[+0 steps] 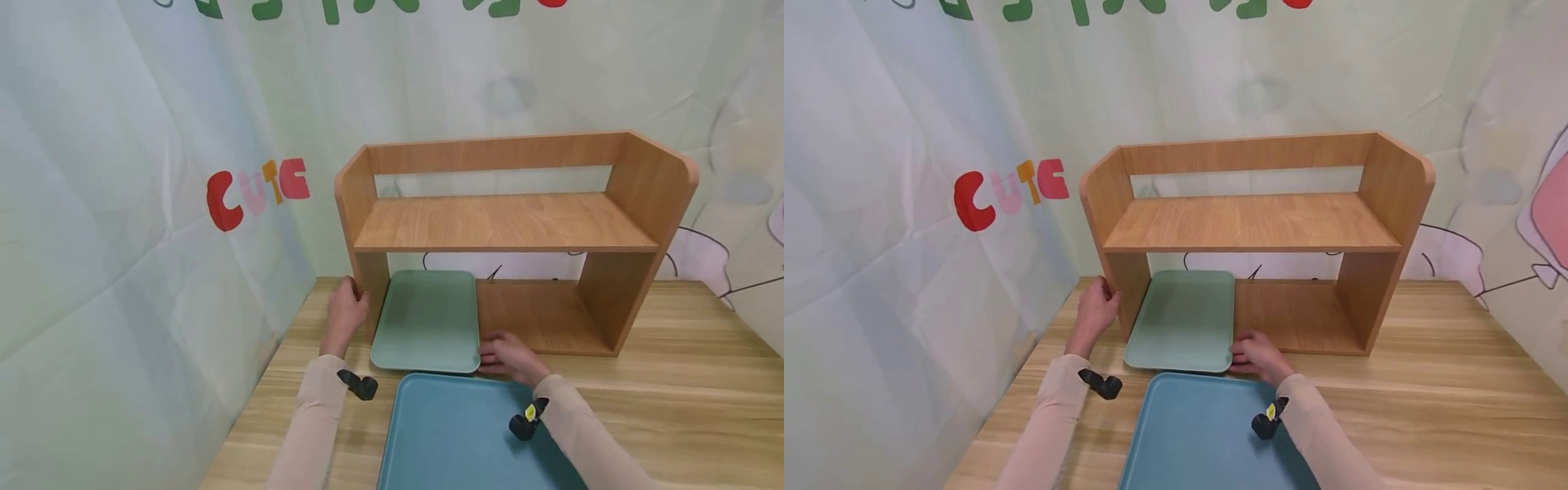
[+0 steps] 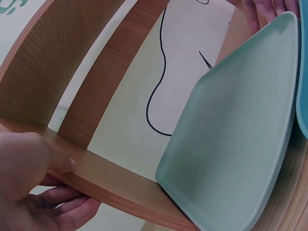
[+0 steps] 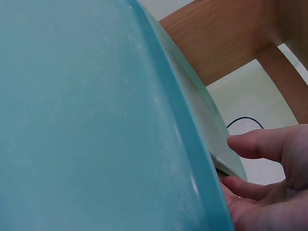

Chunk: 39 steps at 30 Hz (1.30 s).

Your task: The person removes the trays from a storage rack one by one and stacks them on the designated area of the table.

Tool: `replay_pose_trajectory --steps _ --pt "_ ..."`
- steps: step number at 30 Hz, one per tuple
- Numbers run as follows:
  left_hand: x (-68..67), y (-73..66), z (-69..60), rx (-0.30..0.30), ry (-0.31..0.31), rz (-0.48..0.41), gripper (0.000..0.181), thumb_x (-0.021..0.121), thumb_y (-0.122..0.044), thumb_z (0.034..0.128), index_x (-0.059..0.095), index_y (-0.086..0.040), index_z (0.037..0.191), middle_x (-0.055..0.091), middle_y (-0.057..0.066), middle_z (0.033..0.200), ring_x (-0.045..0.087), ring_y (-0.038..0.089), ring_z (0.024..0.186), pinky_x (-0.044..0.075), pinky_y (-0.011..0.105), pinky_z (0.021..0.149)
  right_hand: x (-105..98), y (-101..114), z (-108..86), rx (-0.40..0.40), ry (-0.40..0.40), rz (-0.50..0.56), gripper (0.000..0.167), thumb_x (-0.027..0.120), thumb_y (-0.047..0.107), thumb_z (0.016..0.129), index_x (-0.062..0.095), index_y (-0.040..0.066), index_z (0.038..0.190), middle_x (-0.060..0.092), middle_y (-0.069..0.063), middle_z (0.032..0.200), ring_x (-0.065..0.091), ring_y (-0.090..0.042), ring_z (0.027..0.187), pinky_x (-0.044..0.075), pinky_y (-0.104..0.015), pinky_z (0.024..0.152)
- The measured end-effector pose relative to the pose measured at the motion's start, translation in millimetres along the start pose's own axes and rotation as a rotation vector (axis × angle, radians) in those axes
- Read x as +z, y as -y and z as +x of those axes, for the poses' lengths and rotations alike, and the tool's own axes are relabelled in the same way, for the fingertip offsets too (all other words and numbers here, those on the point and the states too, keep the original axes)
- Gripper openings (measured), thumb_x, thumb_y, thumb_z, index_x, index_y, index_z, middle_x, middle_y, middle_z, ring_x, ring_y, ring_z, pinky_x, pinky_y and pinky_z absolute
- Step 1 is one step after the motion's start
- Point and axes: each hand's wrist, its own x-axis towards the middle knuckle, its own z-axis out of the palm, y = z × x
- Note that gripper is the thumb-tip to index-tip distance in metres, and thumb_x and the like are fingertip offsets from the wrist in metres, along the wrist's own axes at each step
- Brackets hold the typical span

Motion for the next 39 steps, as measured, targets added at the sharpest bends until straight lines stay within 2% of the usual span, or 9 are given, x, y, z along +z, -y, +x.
replay_pose_trajectory --steps 8,16,24,39 --pt "0.0 0.8 -0.1 0.017 -0.014 -0.002 0.017 0.057 -0.016 0.0924 0.053 -0.001 0.1 0.058 0.015 0.089 0.057 0.026 0.078 0.046 0.035 0.064 5 0 3.6 0.012 0.023 0.019 0.056 0.054 0.008 0.093 0.027 -0.005 0.141 0.055 -0.024 0.114 0.062 -0.028 0.091 0.055 -0.043 0.082" --pt "0.9 0.9 -1.2 0.019 -0.023 -0.008 0.017 0.057 -0.015 0.0919 0.053 -0.001 0.099 0.058 0.015 0.089 0.056 0.027 0.078 0.046 0.036 0.066 6 1 2.1 -0.007 0.026 0.05 0.057 0.053 0.003 0.092 0.028 -0.003 0.142 0.055 -0.021 0.108 0.062 -0.025 0.087 0.055 -0.042 0.082" --pt "0.8 0.6 -0.9 0.02 -0.021 -0.011 0.017 0.056 -0.015 0.0919 0.053 0.0 0.099 0.058 0.015 0.089 0.056 0.027 0.078 0.046 0.036 0.066 7 4 -2.7 -0.032 0.029 0.167 0.063 0.055 -0.002 0.09 0.025 -0.001 0.146 0.056 -0.025 0.117 0.066 -0.024 0.087 0.051 -0.048 0.088" --pt "2.0 2.5 -0.6 0.029 -0.029 -0.011 0.018 0.058 -0.014 0.0911 0.054 0.0 0.101 0.062 0.017 0.09 0.058 0.028 0.079 0.047 0.037 0.066 14 7 -5.7 -0.037 -0.012 0.225 0.062 0.049 -0.005 0.092 0.022 -0.004 0.147 0.042 -0.031 0.13 0.062 -0.025 0.092 0.05 -0.047 0.089"
